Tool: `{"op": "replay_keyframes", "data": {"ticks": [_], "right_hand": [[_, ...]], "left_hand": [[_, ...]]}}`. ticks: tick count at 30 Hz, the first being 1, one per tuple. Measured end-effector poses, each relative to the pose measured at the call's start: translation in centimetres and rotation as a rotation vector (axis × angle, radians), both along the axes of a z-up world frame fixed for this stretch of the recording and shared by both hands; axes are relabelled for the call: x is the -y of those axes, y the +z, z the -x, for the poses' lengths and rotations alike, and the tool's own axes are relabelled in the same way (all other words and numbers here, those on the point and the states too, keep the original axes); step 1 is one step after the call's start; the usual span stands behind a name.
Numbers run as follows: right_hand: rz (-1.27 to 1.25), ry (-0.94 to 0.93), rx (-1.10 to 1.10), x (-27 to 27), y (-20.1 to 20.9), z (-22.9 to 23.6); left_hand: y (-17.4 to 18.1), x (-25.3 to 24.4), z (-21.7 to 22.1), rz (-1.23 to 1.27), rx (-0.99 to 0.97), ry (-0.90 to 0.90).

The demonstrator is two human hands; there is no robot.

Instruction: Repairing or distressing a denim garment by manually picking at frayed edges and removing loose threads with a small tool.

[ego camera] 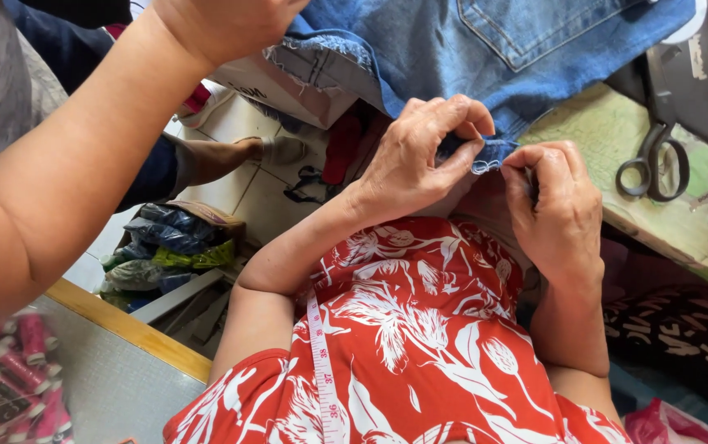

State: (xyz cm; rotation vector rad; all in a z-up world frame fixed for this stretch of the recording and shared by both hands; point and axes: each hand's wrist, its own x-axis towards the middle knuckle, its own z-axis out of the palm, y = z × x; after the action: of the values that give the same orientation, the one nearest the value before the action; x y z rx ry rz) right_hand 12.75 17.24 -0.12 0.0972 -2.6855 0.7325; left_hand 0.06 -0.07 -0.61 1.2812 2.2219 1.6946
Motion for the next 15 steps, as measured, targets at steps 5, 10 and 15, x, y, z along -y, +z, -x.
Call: {"op": "replay_keyframes", "data": {"ticks": [5,10,15], "right_hand": [[0.161,-0.119,-0.123,0.2,0.2,0.1],[0.172,-0.120,-0.151,0.2,1.8,-0.2],[0.145,-0.016,-0.165,0.8,2.3,0.2]], "left_hand": [[0.7,0.1,0.1,0.033,0.018,0.004],[1.8,0.6,-0.2,0.111,0.105,0.011],[1.9,0.8,-0.2,0.109,0.089,0.007]]}}
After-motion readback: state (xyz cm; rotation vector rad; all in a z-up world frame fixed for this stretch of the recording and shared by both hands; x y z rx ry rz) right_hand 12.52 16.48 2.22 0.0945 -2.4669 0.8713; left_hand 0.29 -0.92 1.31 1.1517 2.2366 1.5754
